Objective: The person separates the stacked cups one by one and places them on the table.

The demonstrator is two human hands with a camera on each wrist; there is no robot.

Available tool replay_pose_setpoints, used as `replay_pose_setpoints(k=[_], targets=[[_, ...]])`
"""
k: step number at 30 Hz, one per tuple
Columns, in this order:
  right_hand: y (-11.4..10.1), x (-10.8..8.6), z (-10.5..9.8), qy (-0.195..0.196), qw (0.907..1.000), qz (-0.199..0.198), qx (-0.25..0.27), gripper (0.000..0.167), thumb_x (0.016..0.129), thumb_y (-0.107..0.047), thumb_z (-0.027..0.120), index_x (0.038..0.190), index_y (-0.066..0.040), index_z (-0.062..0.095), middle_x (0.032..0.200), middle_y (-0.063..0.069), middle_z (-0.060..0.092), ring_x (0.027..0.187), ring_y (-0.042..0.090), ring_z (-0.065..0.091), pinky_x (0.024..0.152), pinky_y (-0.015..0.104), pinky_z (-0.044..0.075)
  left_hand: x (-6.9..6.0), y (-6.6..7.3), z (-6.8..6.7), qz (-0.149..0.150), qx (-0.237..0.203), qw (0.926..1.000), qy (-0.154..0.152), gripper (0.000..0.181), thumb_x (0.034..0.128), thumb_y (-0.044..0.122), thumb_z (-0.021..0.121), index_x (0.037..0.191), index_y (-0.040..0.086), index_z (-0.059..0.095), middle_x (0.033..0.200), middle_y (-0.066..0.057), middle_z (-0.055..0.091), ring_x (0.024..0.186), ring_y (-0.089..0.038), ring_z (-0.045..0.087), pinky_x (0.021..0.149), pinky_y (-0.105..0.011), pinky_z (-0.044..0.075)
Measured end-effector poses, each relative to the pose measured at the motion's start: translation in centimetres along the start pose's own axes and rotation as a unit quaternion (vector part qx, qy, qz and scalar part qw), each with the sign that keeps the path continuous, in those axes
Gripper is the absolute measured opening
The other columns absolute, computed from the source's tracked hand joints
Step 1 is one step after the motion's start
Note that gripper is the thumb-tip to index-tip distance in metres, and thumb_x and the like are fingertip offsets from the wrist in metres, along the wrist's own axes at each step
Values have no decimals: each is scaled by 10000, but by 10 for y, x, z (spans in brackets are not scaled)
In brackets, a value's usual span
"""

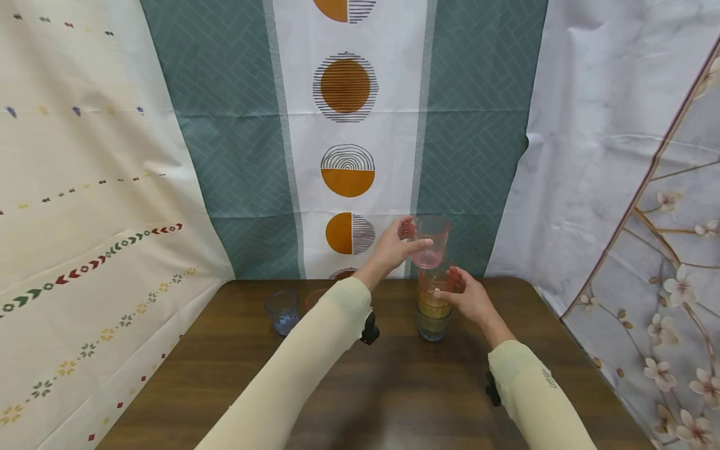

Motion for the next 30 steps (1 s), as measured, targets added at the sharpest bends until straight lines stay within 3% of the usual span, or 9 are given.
replay_pose_setpoints(k=[10, 21, 30], targets=[[0, 0, 0, 42, 10000, -9, -6, 909, 901, -257, 757, 1536, 76, 197, 1540, 273, 326, 1423, 442, 283, 1127, 577, 262, -4, -3, -52, 2, 115, 9997, 226, 808, 857, 348, 792, 1515, 119, 383, 1447, -53, 497, 1336, -213, 451, 1065, -375, 422], [2, 1, 1, -18, 10000, 58, -54, 937, 901, -277, 756, 1545, 71, 170, 1552, 265, 309, 1434, 439, 259, 1127, 579, 258, -13, -9, -108, -32, 153, 9985, 521, 839, 843, 405, 793, 1515, 127, 376, 1462, -42, 482, 1323, -214, 451, 1038, -372, 451], [1, 0, 0, -37, 10000, 26, -22, 928, 909, -270, 746, 1542, 79, 164, 1549, 272, 309, 1427, 443, 270, 1121, 584, 266, -25, -25, -148, -178, 120, 9972, 719, 837, 852, 379, 791, 1519, 113, 361, 1478, -71, 461, 1332, -229, 443, 1074, -388, 414]])
Point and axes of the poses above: each hand's wrist, its own x-axis towards the middle knuckle, its own z-axis out of the palm, y = z × x, the point moved 9 cm from there along x, towards the middle knuckle
